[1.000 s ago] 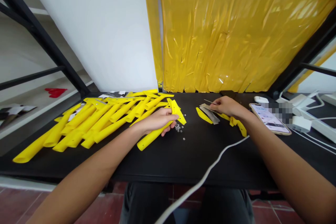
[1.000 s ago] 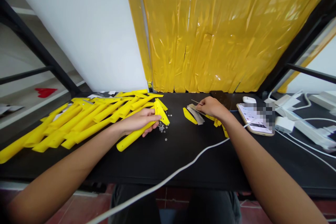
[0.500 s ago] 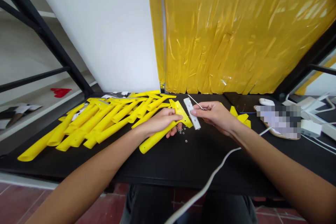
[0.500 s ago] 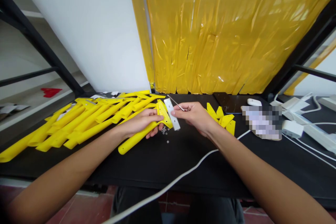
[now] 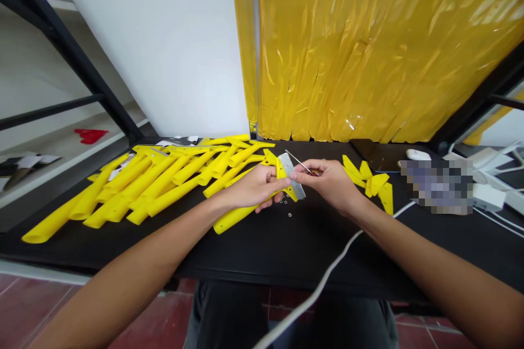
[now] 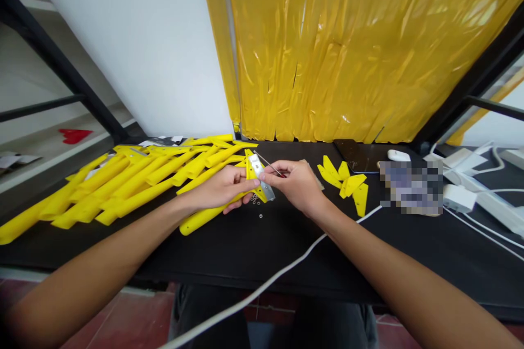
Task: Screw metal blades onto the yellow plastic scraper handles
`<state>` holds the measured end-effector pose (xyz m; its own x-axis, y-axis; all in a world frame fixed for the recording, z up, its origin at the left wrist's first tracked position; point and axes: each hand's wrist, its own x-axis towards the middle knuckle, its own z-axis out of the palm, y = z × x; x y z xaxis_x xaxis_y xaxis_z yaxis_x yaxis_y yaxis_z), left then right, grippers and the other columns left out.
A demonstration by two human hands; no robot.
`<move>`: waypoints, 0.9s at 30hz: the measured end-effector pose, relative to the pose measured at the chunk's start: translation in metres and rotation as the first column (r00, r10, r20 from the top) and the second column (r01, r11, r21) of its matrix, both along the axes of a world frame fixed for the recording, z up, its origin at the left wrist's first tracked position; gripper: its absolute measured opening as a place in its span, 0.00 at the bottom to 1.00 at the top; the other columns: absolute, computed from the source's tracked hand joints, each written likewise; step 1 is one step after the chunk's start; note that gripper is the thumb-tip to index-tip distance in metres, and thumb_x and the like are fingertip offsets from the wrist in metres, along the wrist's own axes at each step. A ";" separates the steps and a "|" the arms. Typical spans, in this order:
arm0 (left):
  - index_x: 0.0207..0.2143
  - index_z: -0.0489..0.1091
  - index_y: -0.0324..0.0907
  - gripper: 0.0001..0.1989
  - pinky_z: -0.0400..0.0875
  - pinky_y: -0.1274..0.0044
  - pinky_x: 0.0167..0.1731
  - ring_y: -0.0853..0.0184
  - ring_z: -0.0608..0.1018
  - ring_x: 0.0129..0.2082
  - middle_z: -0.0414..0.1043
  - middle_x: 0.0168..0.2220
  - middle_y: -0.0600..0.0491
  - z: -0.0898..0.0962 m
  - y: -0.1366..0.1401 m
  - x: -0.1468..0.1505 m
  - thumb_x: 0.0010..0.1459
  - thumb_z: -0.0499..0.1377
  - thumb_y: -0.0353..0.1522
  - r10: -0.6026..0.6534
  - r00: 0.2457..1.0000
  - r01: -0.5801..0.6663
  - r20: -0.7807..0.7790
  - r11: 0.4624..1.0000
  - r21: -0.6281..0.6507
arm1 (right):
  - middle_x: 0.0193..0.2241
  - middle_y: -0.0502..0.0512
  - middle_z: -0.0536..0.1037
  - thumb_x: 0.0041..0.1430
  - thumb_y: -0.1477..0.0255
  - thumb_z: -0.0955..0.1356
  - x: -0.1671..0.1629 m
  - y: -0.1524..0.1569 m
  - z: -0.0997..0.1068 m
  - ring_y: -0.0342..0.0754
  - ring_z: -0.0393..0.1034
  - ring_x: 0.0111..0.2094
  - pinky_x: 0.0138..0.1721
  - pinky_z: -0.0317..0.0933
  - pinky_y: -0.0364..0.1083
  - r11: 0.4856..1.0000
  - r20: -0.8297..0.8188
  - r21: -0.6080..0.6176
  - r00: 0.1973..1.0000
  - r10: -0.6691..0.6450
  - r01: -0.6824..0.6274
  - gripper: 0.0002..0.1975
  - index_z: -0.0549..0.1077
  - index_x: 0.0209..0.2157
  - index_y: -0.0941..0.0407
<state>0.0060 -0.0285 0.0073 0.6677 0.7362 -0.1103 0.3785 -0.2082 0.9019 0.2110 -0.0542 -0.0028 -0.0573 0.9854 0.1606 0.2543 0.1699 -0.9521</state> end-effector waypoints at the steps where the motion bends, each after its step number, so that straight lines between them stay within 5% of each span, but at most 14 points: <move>1: 0.28 0.66 0.40 0.21 0.61 0.82 0.10 0.75 0.68 0.13 0.70 0.22 0.55 -0.002 0.001 0.000 0.66 0.57 0.47 -0.001 1.000 0.001 0.004 1.000 0.006 | 0.29 0.52 0.82 0.44 0.57 0.78 -0.001 -0.001 0.000 0.48 0.73 0.32 0.36 0.66 0.47 1.000 0.015 0.017 1.000 -0.001 0.001 0.16 0.81 0.30 0.55; 13: 0.31 0.66 0.41 0.20 0.61 0.83 0.11 0.76 0.68 0.14 0.71 0.24 0.55 -0.005 0.002 -0.003 0.65 0.57 0.48 -0.032 0.999 0.032 0.013 0.999 0.042 | 0.26 0.52 0.79 0.48 0.54 0.76 -0.002 0.000 -0.003 0.48 0.71 0.30 0.32 0.63 0.46 0.995 0.112 0.104 0.994 -0.015 0.004 0.17 0.78 0.29 0.53; 27: 0.21 0.62 0.42 0.24 0.57 0.83 0.09 0.74 0.66 0.10 0.63 0.13 0.58 -0.001 -0.001 -0.004 0.65 0.57 0.46 -0.046 0.994 0.053 -0.100 0.996 0.069 | 0.26 0.49 0.77 0.48 0.55 0.76 0.002 0.003 -0.011 0.43 0.64 0.29 0.32 0.56 0.44 0.987 0.026 -0.078 0.989 0.143 -0.140 0.18 0.79 0.29 0.56</move>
